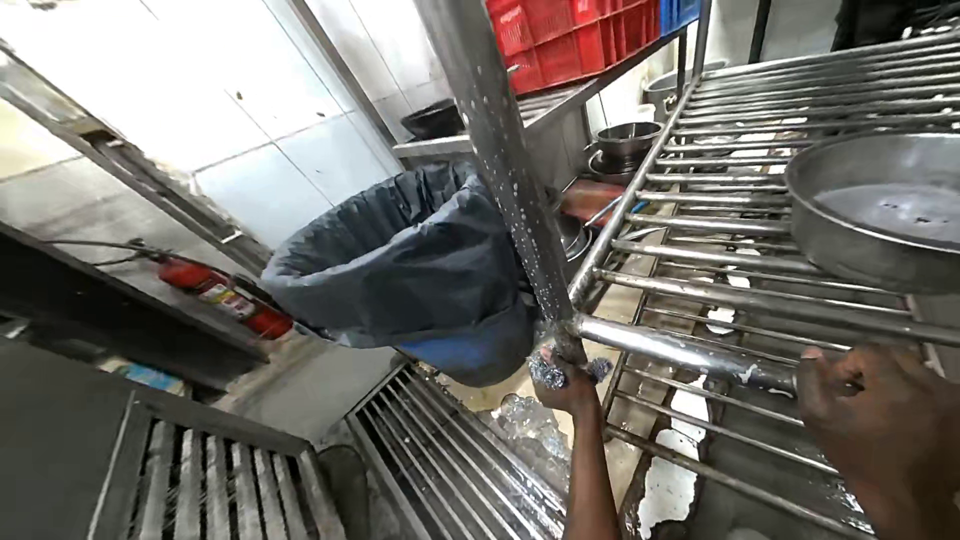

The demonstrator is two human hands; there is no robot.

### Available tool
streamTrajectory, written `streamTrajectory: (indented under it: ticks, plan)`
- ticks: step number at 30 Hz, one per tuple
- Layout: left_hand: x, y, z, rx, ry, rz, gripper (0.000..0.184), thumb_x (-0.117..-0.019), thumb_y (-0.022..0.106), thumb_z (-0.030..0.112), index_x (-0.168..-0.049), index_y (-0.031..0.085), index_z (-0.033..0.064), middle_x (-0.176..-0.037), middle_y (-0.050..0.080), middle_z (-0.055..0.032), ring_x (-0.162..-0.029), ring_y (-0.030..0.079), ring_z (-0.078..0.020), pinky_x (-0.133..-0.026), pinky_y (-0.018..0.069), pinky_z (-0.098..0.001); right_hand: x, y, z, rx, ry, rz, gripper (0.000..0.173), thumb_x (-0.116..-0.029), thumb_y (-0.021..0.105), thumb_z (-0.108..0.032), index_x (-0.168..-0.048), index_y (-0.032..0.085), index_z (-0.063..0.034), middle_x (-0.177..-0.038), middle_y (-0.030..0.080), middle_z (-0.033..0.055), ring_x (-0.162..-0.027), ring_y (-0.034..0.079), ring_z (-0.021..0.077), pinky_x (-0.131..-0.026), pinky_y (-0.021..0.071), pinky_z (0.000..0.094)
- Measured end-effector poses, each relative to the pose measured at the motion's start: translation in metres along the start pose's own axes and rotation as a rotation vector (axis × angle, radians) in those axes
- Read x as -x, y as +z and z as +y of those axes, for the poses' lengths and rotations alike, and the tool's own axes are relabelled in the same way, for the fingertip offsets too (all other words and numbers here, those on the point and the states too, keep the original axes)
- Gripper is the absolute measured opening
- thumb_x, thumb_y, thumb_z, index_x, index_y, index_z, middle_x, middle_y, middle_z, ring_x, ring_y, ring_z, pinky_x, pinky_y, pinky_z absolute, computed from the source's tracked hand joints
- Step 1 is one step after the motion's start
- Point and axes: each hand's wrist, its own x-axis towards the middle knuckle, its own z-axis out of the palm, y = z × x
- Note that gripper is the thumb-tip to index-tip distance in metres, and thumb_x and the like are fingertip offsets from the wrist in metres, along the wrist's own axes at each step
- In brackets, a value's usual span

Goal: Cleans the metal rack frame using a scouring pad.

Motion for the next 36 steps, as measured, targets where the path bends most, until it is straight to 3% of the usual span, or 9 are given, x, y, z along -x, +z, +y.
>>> streamTrajectory:
  ticks: [3, 6, 10, 16, 20, 25, 31, 33, 36]
  plan:
    - [-0.01, 0.015, 0.043, 0.208, 0.244, 0.095, 0.048, -0.0999, 0.061, 0.01, -0.128, 0.045, -0.0255, -0.111, 0.062, -0.0287, -0.101, 0.064, -0.0128, -0.095, 0.0514, -0.0232, -0.002, -0.004, 0.0, 0.031, 0.015, -0.015, 0.051, -0.0938, 0.048, -0.041, -0.071, 0.058, 0.0034, -0.075, 0.062, 0.027, -0.07, 0.062, 0.0506, -0.062, 0.0399, 0.0677]
    - [-0.011, 0.01, 0.03, 0.14, 0.222, 0.12, 0.047, -0.0992, 0.062, 0.009, -0.128, 0.047, -0.0248, -0.111, 0.063, -0.0314, -0.102, 0.064, -0.0192, -0.097, 0.0505, -0.027, 0.001, -0.001, 0.002, -0.01, 0.059, -0.077, 0.055, -0.0963, 0.049, -0.043, -0.077, 0.058, 0.0067, -0.083, 0.062, 0.0321, -0.078, 0.062, 0.0557, -0.068, 0.0399, 0.073]
    - [0.001, 0.0, -0.004, -0.093, 0.164, 0.034, 0.048, -0.1002, 0.063, 0.02, -0.126, 0.055, -0.0202, -0.116, 0.063, -0.0371, -0.112, 0.063, -0.0439, -0.103, 0.0473, -0.0505, 0.001, -0.001, 0.001, 0.014, 0.036, -0.031, 0.055, -0.0953, 0.046, -0.046, -0.073, 0.058, 0.0032, -0.077, 0.063, 0.0284, -0.072, 0.063, 0.0518, -0.066, 0.04, 0.0703]
    - [-0.011, 0.013, 0.045, 0.088, 0.268, 0.165, 0.05, -0.0994, 0.063, 0.013, -0.129, 0.048, -0.024, -0.119, 0.061, -0.0349, -0.113, 0.063, -0.03, -0.103, 0.0477, -0.0327, -0.001, -0.003, -0.001, 0.029, 0.018, -0.03, 0.055, -0.0952, 0.045, -0.045, -0.072, 0.057, 0.0037, -0.075, 0.062, 0.0282, -0.07, 0.063, 0.0515, -0.064, 0.0402, 0.0691]
    - [0.006, 0.005, 0.001, -0.092, 0.112, 0.08, 0.051, -0.101, 0.063, 0.019, -0.129, 0.052, -0.0212, -0.124, 0.058, -0.0401, -0.12, 0.057, -0.0486, -0.107, 0.0435, -0.0525, 0.0, -0.002, 0.0, 0.035, -0.002, 0.002, 0.055, -0.0953, 0.046, -0.045, -0.073, 0.058, 0.0035, -0.077, 0.062, 0.0276, -0.071, 0.063, 0.0513, -0.065, 0.0408, 0.069]
    - [-0.011, 0.015, 0.049, 0.101, 0.287, 0.164, 0.05, -0.0978, 0.065, 0.012, -0.128, 0.048, -0.0243, -0.117, 0.062, -0.0351, -0.111, 0.063, -0.0302, -0.102, 0.0484, -0.0327, -0.006, -0.012, -0.007, 0.054, 0.007, -0.099, 0.049, -0.0976, 0.05, -0.039, -0.08, 0.067, 0.0035, -0.081, 0.067, 0.0257, -0.077, 0.067, 0.048, -0.07, 0.045, 0.0659]
    - [0.004, 0.001, -0.002, -0.147, 0.156, 0.063, 0.048, -0.1001, 0.064, 0.018, -0.128, 0.054, -0.02, -0.12, 0.061, -0.039, -0.116, 0.059, -0.0482, -0.105, 0.0448, -0.0529, 0.001, -0.001, -0.001, 0.049, -0.022, 0.044, 0.052, -0.0945, 0.045, -0.043, -0.07, 0.056, 0.0017, -0.069, 0.06, 0.0244, -0.063, 0.061, 0.0484, -0.059, 0.0398, 0.0642]
    - [-0.003, 0.007, 0.025, -0.029, 0.156, 0.063, 0.055, -0.1013, 0.063, 0.017, -0.135, 0.044, -0.0224, -0.126, 0.057, -0.0387, -0.12, 0.057, -0.0413, -0.108, 0.0448, -0.0439, -0.002, -0.004, -0.004, 0.062, -0.041, 0.054, 0.05, -0.094, 0.047, -0.041, -0.071, 0.058, 0.0019, -0.068, 0.059, 0.023, -0.062, 0.061, 0.0471, -0.057, 0.0401, 0.0627]
    - [-0.02, 0.013, 0.054, 0.028, 0.339, 0.198, 0.049, -0.0977, 0.065, 0.017, -0.126, 0.053, -0.0221, -0.114, 0.064, -0.0337, -0.109, 0.065, -0.0325, -0.101, 0.0496, -0.0374, 0.0, -0.006, -0.003, 0.052, -0.027, 0.009, 0.054, -0.0956, 0.045, -0.043, -0.071, 0.057, 0.003, -0.071, 0.061, 0.0261, -0.065, 0.062, 0.0497, -0.059, 0.04, 0.0649]
